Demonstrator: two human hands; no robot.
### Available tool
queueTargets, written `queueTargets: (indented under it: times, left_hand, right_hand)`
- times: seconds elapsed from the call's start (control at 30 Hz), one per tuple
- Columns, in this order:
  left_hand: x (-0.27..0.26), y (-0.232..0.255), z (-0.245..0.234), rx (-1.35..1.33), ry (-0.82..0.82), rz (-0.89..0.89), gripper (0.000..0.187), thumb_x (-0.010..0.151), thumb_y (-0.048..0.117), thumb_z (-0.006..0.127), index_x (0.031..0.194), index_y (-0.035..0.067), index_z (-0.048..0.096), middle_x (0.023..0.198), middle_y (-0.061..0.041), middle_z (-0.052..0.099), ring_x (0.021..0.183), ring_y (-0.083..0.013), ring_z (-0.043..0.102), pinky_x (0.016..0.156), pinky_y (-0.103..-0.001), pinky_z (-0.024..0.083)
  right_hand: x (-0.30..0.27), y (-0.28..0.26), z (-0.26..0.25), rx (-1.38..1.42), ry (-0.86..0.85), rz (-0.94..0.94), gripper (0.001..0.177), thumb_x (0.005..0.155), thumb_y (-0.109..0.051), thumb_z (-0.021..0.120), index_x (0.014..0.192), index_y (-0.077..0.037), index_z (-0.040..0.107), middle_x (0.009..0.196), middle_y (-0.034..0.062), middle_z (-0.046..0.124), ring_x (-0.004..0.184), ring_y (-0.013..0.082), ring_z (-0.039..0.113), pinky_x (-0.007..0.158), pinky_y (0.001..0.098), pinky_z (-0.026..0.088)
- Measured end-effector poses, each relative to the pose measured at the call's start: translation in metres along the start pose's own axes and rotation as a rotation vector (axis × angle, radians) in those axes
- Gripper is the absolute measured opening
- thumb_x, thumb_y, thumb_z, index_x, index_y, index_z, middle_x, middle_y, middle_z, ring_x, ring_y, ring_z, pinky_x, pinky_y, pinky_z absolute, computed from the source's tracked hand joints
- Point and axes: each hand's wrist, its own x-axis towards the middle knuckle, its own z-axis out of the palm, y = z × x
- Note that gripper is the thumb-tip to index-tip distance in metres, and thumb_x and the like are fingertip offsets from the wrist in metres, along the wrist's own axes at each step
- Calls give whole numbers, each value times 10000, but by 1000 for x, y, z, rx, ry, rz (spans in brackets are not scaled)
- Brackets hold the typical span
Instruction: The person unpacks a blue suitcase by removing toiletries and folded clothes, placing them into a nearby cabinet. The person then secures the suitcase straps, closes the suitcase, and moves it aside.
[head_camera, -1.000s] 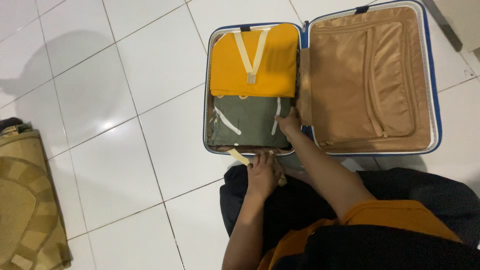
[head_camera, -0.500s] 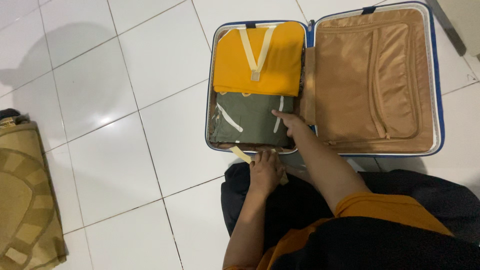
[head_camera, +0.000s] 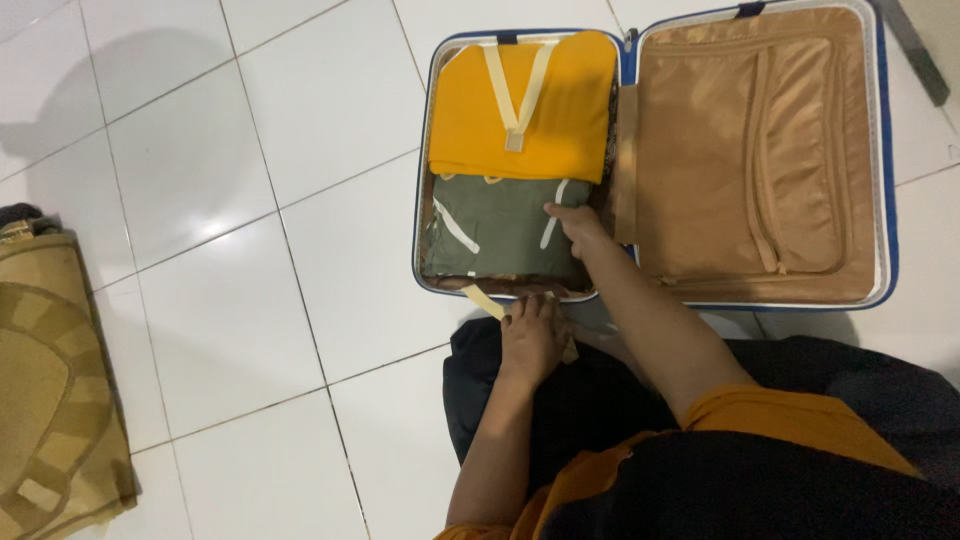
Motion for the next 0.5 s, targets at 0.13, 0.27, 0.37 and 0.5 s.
queueTargets:
  times: [0.13, 0.27, 0.37, 0.5]
  left_hand:
    - [0, -1, -1, 1, 34, 30, 604, 804, 308, 792, 1345, 96, 626, 1352, -125, 583, 1276, -360, 494, 997, -548, 433]
    - [-1, -1, 1, 4, 35, 26, 580, 811, 323, 791, 1325, 105, 636, 1336, -109, 595, 1288, -353, 496, 999, -545, 437]
    - [-2, -3, 3, 1, 67, 49, 581, 803, 324, 796, 1315, 97, 639, 1348, -110, 593, 1297, -355, 492, 990, -545, 438]
    - [0, -5, 3, -7, 63, 53, 580, 791, 313, 794, 1307, 99, 641, 1355, -109, 589, 1292, -348, 492, 980, -539, 439]
  right_hand:
    - [-8, 9, -2, -254, 182, -250, 851, 829, -384, 780, 1478, 32, 420, 1471, 255, 539, 1364, 406, 528, 1135, 484, 437]
    - [-26, 30, 2, -582, 334, -391, 812, 902, -369, 789, 1458, 85, 409, 1514, 321, 412, 1401, 465, 444, 1176, 511, 400]
    - [-38, 30, 7, -656, 504, -636, 944, 838, -283, 827, 1519, 75, 282, 1525, 366, 286, 1417, 511, 307, 1169, 533, 321]
    - [-39, -9, -1, -569, 590, -812, 822, 964, -242, 680, 1604, 29, 241, 1584, 326, 287, 1472, 478, 294, 1198, 526, 293]
